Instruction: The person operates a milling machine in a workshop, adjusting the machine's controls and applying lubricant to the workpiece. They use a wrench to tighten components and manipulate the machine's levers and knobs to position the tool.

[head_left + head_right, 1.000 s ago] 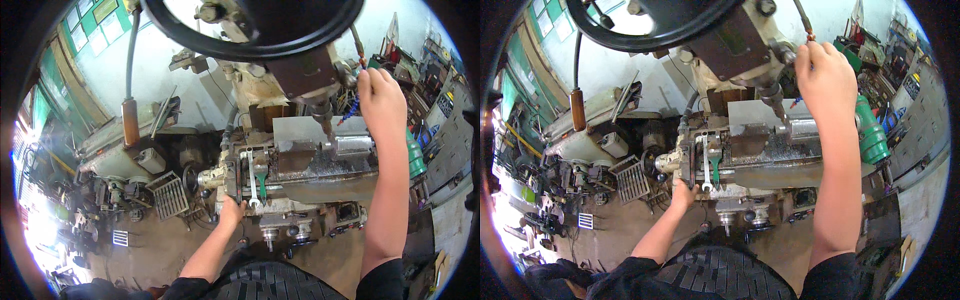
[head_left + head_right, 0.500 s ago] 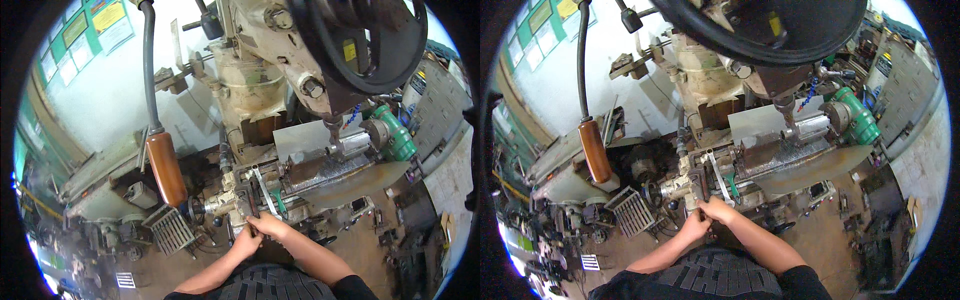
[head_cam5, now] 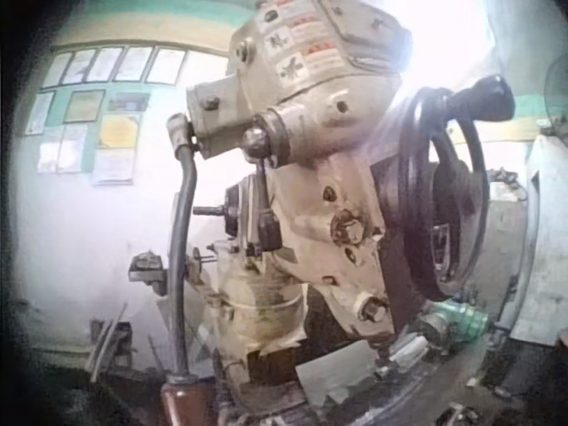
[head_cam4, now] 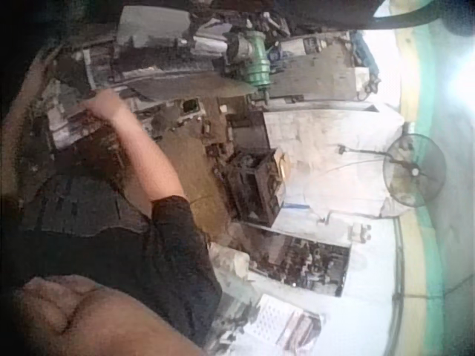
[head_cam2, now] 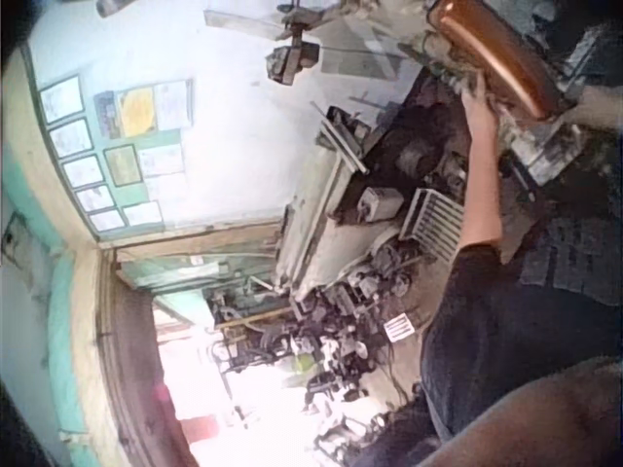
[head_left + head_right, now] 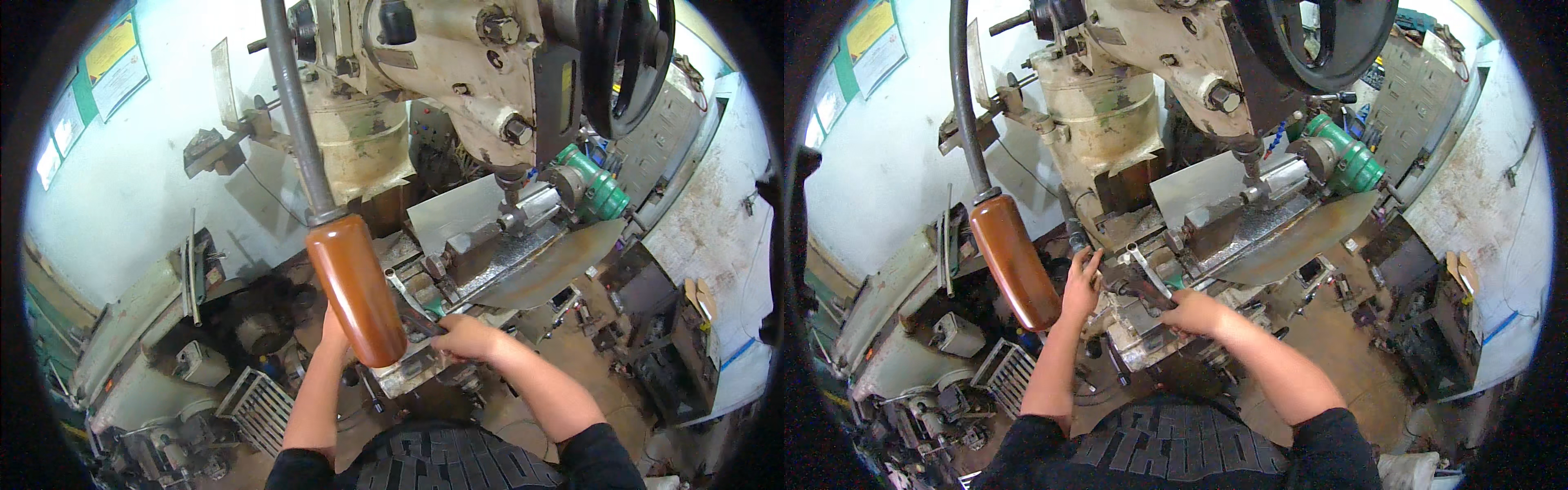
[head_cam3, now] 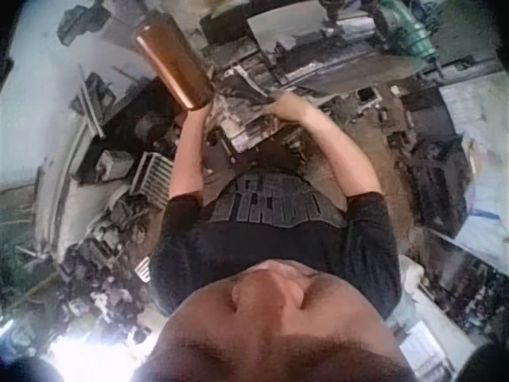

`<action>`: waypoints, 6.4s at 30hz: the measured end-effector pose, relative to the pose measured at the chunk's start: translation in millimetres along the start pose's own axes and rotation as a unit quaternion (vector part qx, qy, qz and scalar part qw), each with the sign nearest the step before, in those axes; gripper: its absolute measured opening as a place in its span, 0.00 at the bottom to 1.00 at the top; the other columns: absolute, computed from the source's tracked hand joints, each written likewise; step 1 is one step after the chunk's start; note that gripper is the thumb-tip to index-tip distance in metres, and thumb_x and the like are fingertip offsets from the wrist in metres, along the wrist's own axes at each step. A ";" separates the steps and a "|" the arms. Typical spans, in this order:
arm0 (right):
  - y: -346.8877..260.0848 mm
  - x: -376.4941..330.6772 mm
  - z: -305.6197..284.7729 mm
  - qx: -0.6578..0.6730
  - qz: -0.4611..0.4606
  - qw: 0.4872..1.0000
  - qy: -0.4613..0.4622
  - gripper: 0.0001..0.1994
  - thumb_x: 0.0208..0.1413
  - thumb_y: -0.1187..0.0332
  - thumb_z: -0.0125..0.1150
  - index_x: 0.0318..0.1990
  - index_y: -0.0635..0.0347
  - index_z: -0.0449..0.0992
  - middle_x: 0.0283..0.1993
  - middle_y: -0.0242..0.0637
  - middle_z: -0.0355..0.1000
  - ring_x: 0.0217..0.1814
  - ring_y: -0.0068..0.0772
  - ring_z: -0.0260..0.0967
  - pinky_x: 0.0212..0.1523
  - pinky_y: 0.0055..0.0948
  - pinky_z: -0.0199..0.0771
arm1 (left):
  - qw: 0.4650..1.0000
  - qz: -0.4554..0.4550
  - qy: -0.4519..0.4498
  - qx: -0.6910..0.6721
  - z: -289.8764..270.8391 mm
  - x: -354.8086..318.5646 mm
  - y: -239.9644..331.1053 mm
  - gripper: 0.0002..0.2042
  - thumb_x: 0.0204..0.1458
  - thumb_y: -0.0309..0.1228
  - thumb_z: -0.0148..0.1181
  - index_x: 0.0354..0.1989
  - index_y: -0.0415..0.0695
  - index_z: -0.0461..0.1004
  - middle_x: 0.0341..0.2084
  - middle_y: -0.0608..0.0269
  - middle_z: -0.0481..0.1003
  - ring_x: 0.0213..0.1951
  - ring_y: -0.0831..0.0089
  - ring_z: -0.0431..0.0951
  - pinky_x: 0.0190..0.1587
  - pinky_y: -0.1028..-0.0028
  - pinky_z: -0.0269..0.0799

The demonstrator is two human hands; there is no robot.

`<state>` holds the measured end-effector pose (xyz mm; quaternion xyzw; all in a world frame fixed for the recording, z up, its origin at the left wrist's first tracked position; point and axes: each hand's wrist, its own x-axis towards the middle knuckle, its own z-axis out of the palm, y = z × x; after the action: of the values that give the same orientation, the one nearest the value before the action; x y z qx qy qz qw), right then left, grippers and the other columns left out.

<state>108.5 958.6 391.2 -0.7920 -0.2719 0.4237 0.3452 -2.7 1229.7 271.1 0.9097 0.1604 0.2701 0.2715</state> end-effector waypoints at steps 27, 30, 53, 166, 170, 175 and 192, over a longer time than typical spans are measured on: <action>-63.3 -62.7 -34.9 -0.495 0.043 0.855 0.148 0.15 0.58 0.71 0.52 0.51 0.65 0.75 0.37 0.50 0.81 0.41 0.51 0.82 0.37 0.45 0.82 | 0.968 0.184 -0.093 -0.143 114.7 123.8 41.1 0.19 0.49 0.14 0.55 0.51 0.40 0.74 0.45 0.45 0.77 0.48 0.46 0.78 0.50 0.59 0.74; -53.1 -63.2 -28.5 -0.460 0.057 0.870 0.166 0.20 0.58 0.71 0.52 0.58 0.65 0.68 0.35 0.49 0.81 0.38 0.50 0.82 0.34 0.45 0.81 | 0.965 0.177 -0.123 -0.152 109.9 128.2 41.0 0.19 0.49 0.14 0.54 0.51 0.40 0.75 0.46 0.46 0.77 0.48 0.47 0.78 0.51 0.59 0.74; 127.4 -19.8 39.2 -0.340 -0.074 0.885 0.310 0.30 0.66 0.62 0.52 0.74 0.48 0.55 0.31 0.51 0.76 0.26 0.55 0.76 0.26 0.49 0.77 | 0.979 0.197 -0.050 0.019 74.4 106.7 68.4 0.24 0.44 0.16 0.57 0.53 0.47 0.76 0.52 0.56 0.77 0.56 0.54 0.76 0.58 0.62 0.74; 91.3 64.0 154.7 -0.354 -0.132 0.882 0.283 0.31 0.50 0.69 0.58 0.66 0.54 0.65 0.33 0.49 0.72 0.27 0.45 0.76 0.20 0.39 0.77 | 0.843 0.076 0.120 -0.519 -237.5 38.4 262.6 0.38 0.67 0.53 0.44 0.74 0.33 0.50 0.63 0.47 0.67 0.57 0.56 0.70 0.51 0.60 0.71; 90.9 59.9 143.5 -0.328 -0.120 0.912 0.217 0.34 0.55 0.68 0.55 0.72 0.53 0.60 0.36 0.51 0.72 0.30 0.46 0.78 0.23 0.41 0.79 | 0.819 0.132 0.047 -0.557 -226.7 40.4 303.9 0.35 0.68 0.44 0.50 0.70 0.26 0.50 0.50 0.49 0.70 0.32 0.71 0.71 0.22 0.74 0.71; 93.4 37.1 119.3 -0.340 -0.139 0.909 0.197 0.34 0.57 0.69 0.54 0.73 0.54 0.59 0.43 0.53 0.70 0.31 0.46 0.78 0.25 0.42 0.80 | 0.768 0.107 0.011 -0.631 -226.4 41.0 309.9 0.28 0.69 0.37 0.49 0.67 0.26 0.53 0.36 0.63 0.60 0.24 0.80 0.55 0.16 0.82 0.52; 289.9 -66.8 -46.8 -0.160 -0.188 0.969 0.007 0.21 0.64 0.53 0.53 0.58 0.56 0.73 0.48 0.51 0.77 0.51 0.58 0.76 0.48 0.52 0.77 | 0.942 -0.172 0.205 -0.203 -267.2 37.3 297.0 0.27 0.66 0.51 0.44 0.71 0.56 0.65 0.62 0.66 0.64 0.43 0.80 0.61 0.43 0.79 0.60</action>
<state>155.8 717.6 217.0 -0.7746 -0.4774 0.2972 0.2895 -84.3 1117.0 647.4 0.7186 0.3089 0.4267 0.4540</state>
